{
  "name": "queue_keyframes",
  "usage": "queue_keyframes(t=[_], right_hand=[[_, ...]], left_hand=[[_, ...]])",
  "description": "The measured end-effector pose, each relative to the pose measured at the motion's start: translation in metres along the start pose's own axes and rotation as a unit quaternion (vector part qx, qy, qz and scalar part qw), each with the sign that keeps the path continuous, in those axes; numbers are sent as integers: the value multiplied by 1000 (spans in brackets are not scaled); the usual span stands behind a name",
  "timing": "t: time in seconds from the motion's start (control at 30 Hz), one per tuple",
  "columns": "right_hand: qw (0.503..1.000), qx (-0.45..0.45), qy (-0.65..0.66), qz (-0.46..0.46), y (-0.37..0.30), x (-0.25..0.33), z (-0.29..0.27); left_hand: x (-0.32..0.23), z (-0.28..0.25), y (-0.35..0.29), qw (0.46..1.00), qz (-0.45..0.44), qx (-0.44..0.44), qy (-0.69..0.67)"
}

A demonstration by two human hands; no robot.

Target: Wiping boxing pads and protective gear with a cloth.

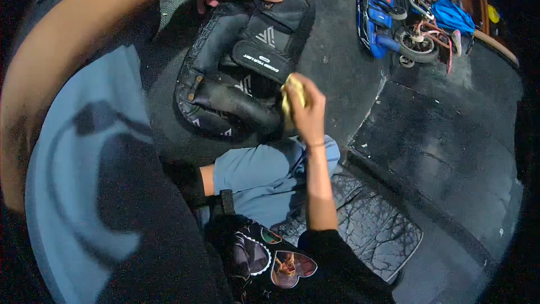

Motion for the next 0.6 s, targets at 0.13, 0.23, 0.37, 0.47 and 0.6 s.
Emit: queue_keyframes(t=[0.13,0.23,0.37,0.47,0.6], right_hand=[[1000,3,-4,0,-30,-3,10],[998,-68,-14,-11,-10,1,14],[985,-122,-49,-108,49,0,-1],[970,-207,-42,-118,122,4,-13],[961,-217,-113,-128,191,-12,-32]], left_hand=[[-4,2,-1,1000,3,-1,3],[8,-3,-2,1000,2,-1,3],[-8,2,0,1000,-11,-8,13],[-6,1,-3,1000,-24,-7,15],[-6,4,3,1000,-15,-7,9]])
Point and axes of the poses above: each hand's wrist, its own y-axis towards the middle knuckle, its own z-axis out of the palm, x = y × z, the point moved 3 cm from there along y, towards the middle knuckle, and after that the axes turned 1 degree about y, right-handed, at the moved point
